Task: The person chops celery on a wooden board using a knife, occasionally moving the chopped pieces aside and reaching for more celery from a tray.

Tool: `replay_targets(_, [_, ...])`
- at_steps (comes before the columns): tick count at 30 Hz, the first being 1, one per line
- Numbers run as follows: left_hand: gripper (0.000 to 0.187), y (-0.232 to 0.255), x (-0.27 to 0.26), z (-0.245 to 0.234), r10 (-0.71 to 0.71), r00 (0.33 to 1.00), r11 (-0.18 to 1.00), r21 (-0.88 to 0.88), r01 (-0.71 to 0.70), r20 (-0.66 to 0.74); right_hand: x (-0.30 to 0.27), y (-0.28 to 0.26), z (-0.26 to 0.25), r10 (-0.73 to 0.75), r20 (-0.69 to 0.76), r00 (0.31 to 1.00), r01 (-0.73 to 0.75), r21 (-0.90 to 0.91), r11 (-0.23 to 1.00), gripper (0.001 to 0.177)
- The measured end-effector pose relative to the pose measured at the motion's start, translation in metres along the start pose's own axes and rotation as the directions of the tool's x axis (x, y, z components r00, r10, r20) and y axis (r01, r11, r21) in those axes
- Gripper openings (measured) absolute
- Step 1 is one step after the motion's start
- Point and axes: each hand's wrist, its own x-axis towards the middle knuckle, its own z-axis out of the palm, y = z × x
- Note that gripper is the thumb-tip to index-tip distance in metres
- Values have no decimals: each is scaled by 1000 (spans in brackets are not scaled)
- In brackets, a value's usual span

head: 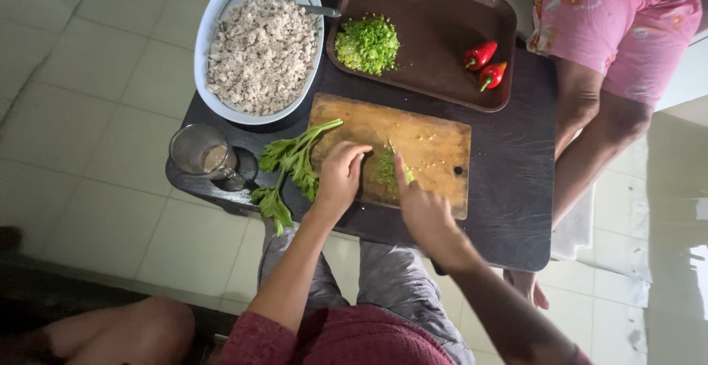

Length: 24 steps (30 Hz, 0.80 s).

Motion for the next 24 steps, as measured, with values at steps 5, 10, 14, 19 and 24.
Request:
replay_targets(5, [20, -2, -1, -4, 33, 999, 999, 26, -33, 28, 17, 34, -25, -1, 34, 999, -10, 322, 947, 69])
replay_targets(10, [18, -3, -2, -3, -30, 999, 999, 26, 29, 36, 32, 30, -16, -48, 178, 983, -70, 601, 796, 59])
replay_targets(14, [17, -5, 1, 1, 8, 1000, 998, -55, -9, -20, 16, 3, 21, 81, -123, 989, -62, 149, 987, 77])
replay_targets(19, [17, -3, -2, -1, -19, 1000, 1000, 17, 19, 13, 49, 38, 1, -13, -68, 998, 41, 428, 903, 59])
replay_targets(24, [19, -4, -2, -2, -19, 1000, 1000, -19, 19, 5, 24, -23, 4, 201, 207, 957, -278, 477, 834, 74])
